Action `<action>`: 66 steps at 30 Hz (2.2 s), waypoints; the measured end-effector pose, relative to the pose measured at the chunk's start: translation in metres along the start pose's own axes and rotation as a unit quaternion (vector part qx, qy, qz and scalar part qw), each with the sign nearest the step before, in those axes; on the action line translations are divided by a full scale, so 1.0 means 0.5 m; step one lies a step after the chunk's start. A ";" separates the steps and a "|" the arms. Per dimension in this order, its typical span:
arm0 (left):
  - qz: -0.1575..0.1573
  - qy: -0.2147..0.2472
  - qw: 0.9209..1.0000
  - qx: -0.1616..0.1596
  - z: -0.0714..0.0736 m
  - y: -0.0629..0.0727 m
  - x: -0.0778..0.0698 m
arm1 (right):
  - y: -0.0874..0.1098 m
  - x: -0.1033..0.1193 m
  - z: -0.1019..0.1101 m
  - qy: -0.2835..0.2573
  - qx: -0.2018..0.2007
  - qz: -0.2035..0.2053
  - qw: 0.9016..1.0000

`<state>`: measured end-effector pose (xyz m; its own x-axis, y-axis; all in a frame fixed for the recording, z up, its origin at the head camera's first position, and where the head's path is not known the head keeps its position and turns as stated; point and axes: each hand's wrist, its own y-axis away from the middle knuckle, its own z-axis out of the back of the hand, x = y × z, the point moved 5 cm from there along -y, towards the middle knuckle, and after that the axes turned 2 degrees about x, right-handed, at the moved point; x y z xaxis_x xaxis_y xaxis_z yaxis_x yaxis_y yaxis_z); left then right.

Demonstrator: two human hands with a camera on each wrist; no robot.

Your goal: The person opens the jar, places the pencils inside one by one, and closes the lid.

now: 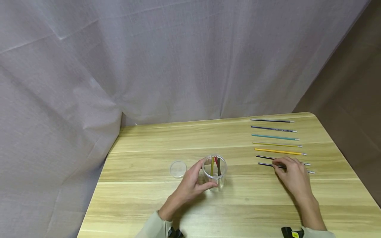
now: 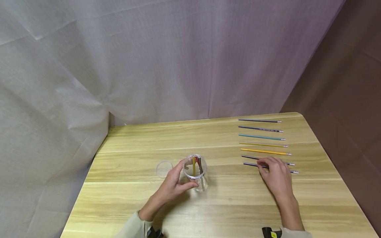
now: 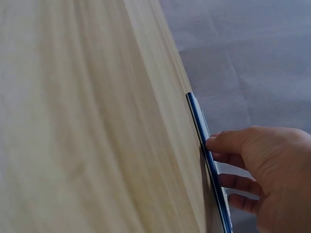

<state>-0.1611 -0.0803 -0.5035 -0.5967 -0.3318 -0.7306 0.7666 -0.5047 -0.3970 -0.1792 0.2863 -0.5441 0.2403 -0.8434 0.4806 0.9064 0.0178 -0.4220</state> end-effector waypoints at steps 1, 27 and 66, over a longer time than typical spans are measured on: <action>-0.002 0.000 1.000 0.001 0.000 0.000 0.000 | 0.001 -0.001 -0.001 0.001 -0.001 0.000 1.000; -0.007 0.002 1.000 0.001 0.000 -0.001 0.003 | 0.006 -0.023 -0.008 -0.038 -0.001 -0.014 0.999; 0.003 -0.005 1.000 0.005 -0.001 0.003 0.004 | -0.069 0.170 0.109 -0.175 -0.071 0.057 0.980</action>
<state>-0.1611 -0.0811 -0.5057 -0.5948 -0.3433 -0.7269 0.7679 -0.5099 -0.3876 -0.1712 0.2432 -0.4467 0.4638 -0.6042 0.6480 0.8154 0.0050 -0.5789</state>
